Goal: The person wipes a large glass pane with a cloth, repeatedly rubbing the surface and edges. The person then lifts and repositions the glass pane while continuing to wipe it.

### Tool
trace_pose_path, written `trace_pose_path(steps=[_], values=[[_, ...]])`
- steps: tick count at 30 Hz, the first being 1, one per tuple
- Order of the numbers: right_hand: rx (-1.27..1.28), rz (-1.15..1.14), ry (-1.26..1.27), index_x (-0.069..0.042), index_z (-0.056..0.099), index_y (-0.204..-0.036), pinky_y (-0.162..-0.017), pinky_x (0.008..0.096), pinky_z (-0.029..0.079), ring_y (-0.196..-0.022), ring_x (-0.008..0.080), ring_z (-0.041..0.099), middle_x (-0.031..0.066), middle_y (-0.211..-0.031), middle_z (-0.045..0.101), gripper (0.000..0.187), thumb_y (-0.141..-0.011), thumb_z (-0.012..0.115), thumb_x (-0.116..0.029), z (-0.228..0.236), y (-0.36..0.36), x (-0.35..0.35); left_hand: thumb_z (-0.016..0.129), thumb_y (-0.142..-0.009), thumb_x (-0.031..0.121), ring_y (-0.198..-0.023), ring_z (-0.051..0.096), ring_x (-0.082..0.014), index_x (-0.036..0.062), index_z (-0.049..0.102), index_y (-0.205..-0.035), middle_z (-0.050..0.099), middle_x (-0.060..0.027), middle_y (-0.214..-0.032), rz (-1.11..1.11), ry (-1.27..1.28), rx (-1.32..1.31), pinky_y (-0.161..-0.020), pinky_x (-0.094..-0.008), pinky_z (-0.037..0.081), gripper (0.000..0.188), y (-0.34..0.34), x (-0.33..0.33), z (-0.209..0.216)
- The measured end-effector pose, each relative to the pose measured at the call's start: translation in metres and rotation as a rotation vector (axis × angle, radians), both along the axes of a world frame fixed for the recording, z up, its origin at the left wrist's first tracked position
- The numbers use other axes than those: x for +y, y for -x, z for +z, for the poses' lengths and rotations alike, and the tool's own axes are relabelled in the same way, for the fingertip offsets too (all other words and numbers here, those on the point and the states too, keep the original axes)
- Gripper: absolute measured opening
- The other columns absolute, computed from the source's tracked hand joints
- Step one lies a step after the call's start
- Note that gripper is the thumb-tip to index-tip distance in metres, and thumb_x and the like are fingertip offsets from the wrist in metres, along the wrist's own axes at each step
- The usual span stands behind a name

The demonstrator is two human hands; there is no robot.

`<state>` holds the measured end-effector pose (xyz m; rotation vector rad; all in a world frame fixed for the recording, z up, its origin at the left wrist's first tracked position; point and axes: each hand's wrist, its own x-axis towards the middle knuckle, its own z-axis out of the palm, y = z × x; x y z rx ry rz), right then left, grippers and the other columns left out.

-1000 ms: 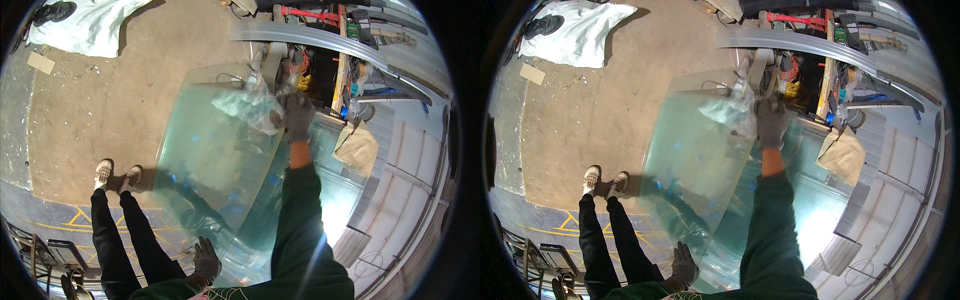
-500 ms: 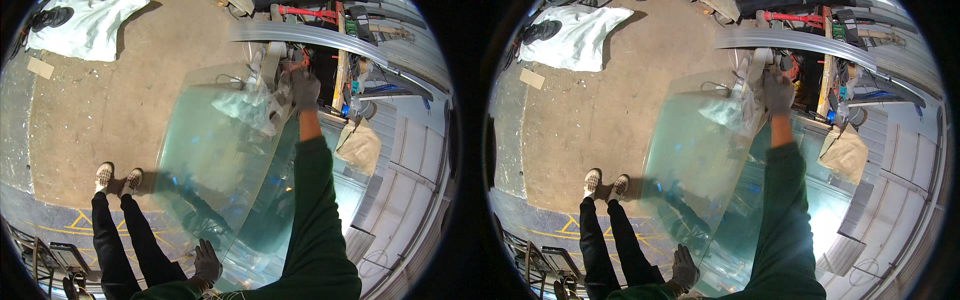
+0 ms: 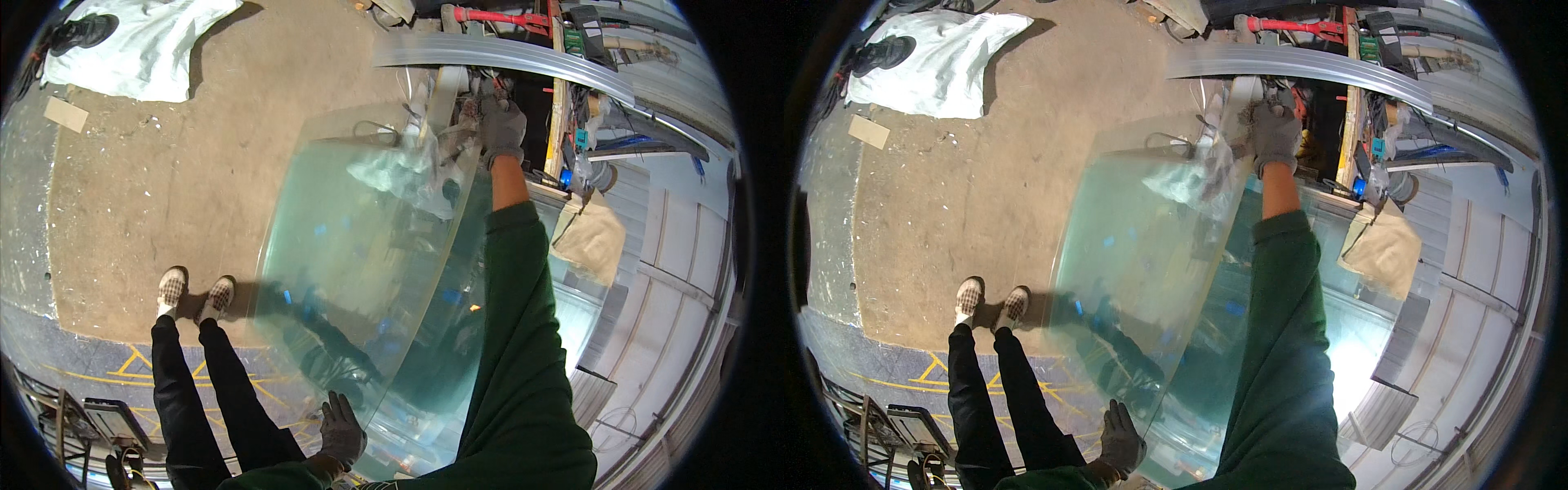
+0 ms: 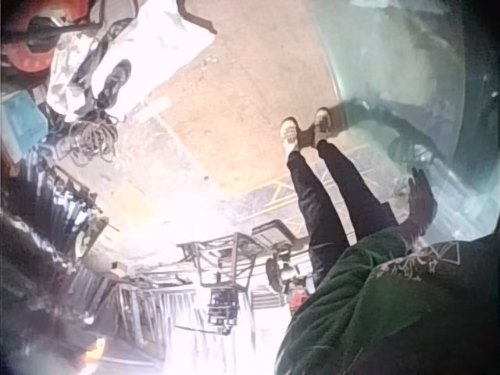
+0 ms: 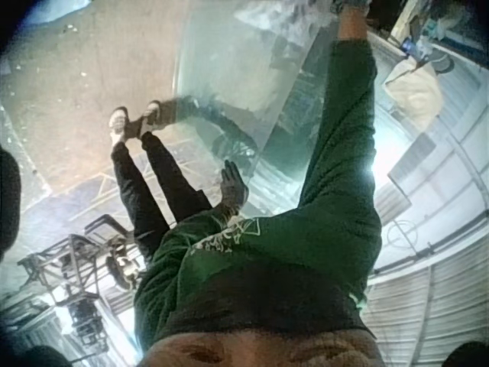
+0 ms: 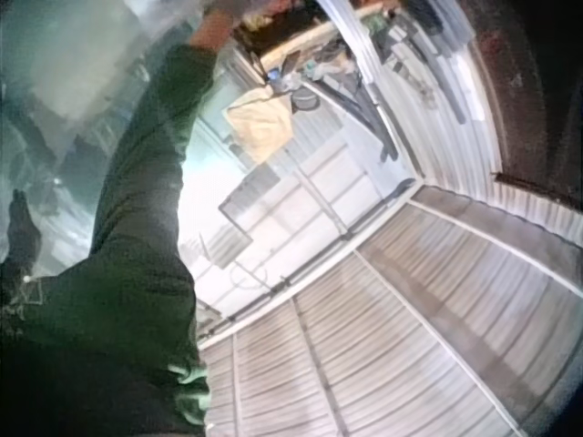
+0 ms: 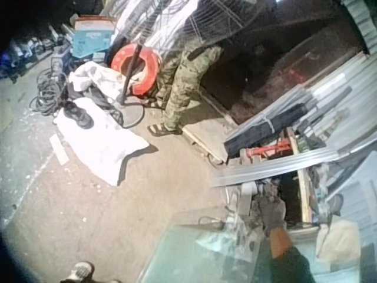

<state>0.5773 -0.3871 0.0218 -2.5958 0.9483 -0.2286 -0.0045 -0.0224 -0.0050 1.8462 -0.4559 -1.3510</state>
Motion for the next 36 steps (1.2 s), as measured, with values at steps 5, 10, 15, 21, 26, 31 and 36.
trace_pose_path(steps=[5,10,15,21,26,31,36], values=[[-0.114,0.062,-0.024,0.005,0.074,-0.123,-0.091,0.0458,0.055,-0.103,0.0335,0.074,0.0219,-0.113,0.078,0.053,-0.090,0.073,-0.037,-0.007,0.030,0.000,0.072,-0.087,0.028,-0.148,0.035,-0.0630,-0.0177,0.023,-0.161,0.019,-0.0435,-0.168,0.005,0.033,-0.135,-0.122,-0.0619,0.037,0.099,0.005,0.003,-0.005],[0.023,0.133,0.114,0.005,0.074,-0.122,-0.091,0.0458,0.055,-0.104,0.0356,0.074,0.0209,-0.113,0.078,0.055,-0.091,0.074,-0.040,-0.001,-0.001,-0.012,0.072,-0.087,0.027,-0.147,0.039,-0.0610,-0.0165,0.024,-0.161,0.021,-0.0427,-0.168,0.008,0.000,-0.088,-0.118,-0.0607,0.043,0.099,0.001,0.000,-0.004],[0.030,0.022,0.104,0.006,0.074,-0.112,-0.085,0.0446,0.056,-0.098,0.0330,0.074,0.0173,-0.106,0.078,0.049,-0.091,0.077,-0.039,-0.016,0.019,-0.026,0.073,-0.087,0.028,-0.146,0.040,-0.0611,-0.0148,0.021,-0.163,0.020,-0.0414,-0.169,0.058,-0.026,-0.044,-0.115,-0.0586,0.046,0.101,0.001,-0.002,0.002],[-0.103,0.126,-0.040,-0.003,0.071,-0.100,-0.065,0.0280,0.053,-0.078,0.0105,0.064,-0.0011,-0.089,0.069,0.015,-0.105,0.068,-0.016,-0.008,0.257,0.104,0.075,-0.085,0.028,-0.147,0.040,-0.0605,-0.0144,0.019,-0.164,0.017,-0.0412,-0.170,0.039,-0.023,-0.061,-0.115,-0.0577,0.046,0.105,-0.006,0.003,0.004],[-0.124,-0.131,-0.201,-0.004,0.069,-0.101,-0.065,0.0297,0.054,-0.080,0.0117,0.065,0.0014,-0.089,0.069,0.012,-0.104,0.072,-0.015,0.012,0.326,0.183,0.078,-0.084,0.031,-0.147,0.041,-0.0586,-0.0146,0.019,-0.164,0.018,-0.0402,-0.171,0.001,-0.072,0.006,-0.115,-0.0579,0.046,0.109,-0.016,0.005,0.009],[0.064,0.004,-0.033,-0.001,0.071,-0.111,-0.070,0.0380,0.056,-0.084,0.0223,0.069,0.0119,-0.109,0.073,0.025,-0.101,0.069,-0.023,0.006,0.183,0.098,0.077,-0.083,0.030,-0.146,0.043,-0.0577,-0.0151,0.021,-0.163,0.019,-0.0400,-0.171,0.045,-0.034,-0.058,-0.113,-0.0577,0.048,0.108,-0.010,0.007,0.005],[-0.029,0.008,-0.027,0.002,0.073,-0.111,-0.066,0.0381,0.051,-0.074,0.0200,0.067,0.0136,-0.087,0.074,0.032,-0.099,0.069,-0.028,0.001,0.084,0.042,0.077,-0.085,0.031,-0.145,0.044,-0.0585,-0.0149,0.020,-0.164,0.018,-0.0411,-0.170,0.037,-0.038,-0.114,-0.112,-0.0581,0.048,0.108,0.001,0.001,-0.001]])
